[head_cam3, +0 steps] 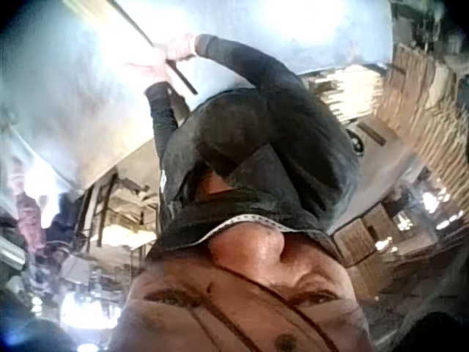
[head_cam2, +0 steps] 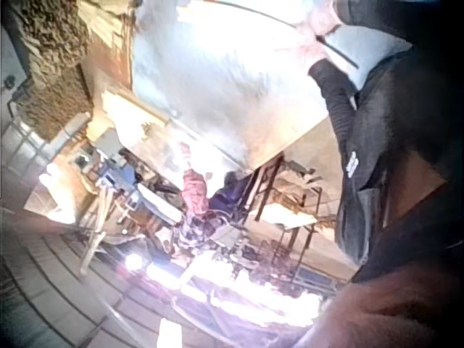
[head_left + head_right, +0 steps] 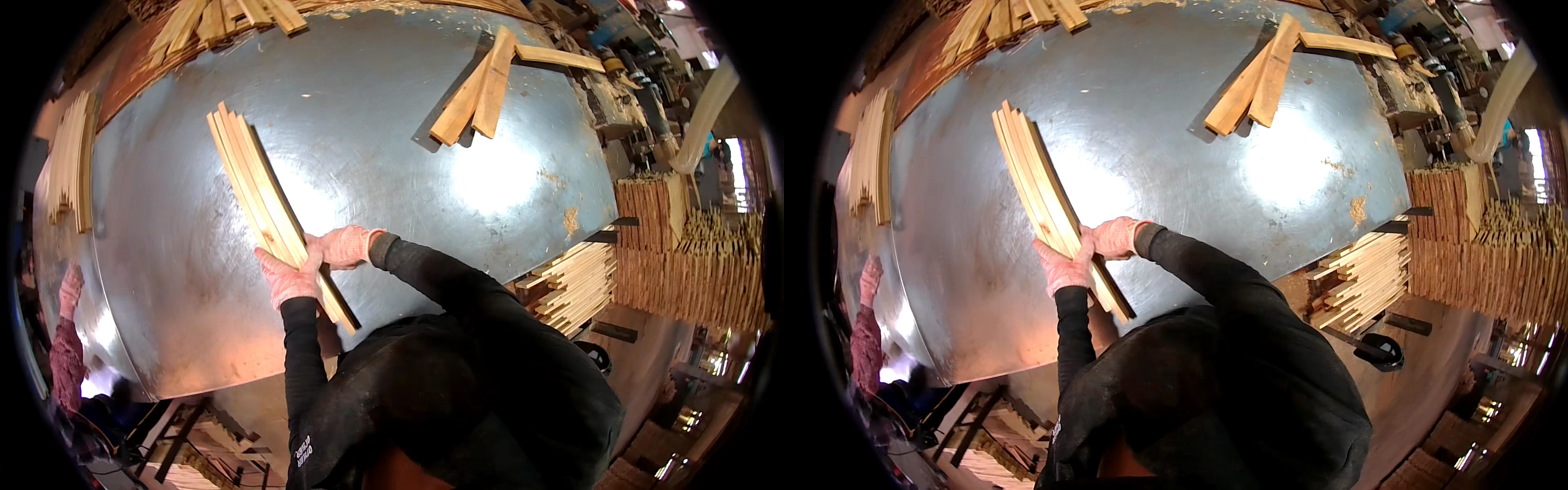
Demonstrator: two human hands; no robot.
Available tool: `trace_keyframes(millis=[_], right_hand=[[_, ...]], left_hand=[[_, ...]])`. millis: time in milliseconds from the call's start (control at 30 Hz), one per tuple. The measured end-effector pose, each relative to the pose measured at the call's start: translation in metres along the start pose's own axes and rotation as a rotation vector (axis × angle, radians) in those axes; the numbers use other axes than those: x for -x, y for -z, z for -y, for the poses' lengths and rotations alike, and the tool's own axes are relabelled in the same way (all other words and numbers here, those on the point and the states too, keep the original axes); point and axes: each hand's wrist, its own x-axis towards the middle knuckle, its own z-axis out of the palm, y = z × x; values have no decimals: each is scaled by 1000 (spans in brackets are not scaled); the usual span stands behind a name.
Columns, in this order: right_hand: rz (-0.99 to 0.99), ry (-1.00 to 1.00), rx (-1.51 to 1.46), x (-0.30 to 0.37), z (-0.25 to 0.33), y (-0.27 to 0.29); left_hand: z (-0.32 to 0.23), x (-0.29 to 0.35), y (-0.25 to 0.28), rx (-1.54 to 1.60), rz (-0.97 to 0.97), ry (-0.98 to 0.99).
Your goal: The person repeatedly picks up wooden planks from a large metal table, briefly inspects them, and places them into a growing stack. The person handles the planks one at a time or in small groups, continuously moving them from scattered positions on the table to a consolidated pile.
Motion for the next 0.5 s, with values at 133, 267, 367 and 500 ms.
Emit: trace_keyframes(millis=[133, 267, 367, 500], right_hand=[[-775, -61, 149, 2, -97, 13], [-1586, -450, -165, 82, -196, 113], [-1425, -870, -324, 118, -274, 176], [-1197, -714, -784, 114, -353, 179]], left_hand=[[16, -6, -8, -228, -46, 35], [89, 16, 13, -232, -241, -154], [117, 42, 25, -469, -245, -71], [45, 32, -8, -593, -429, -588]])
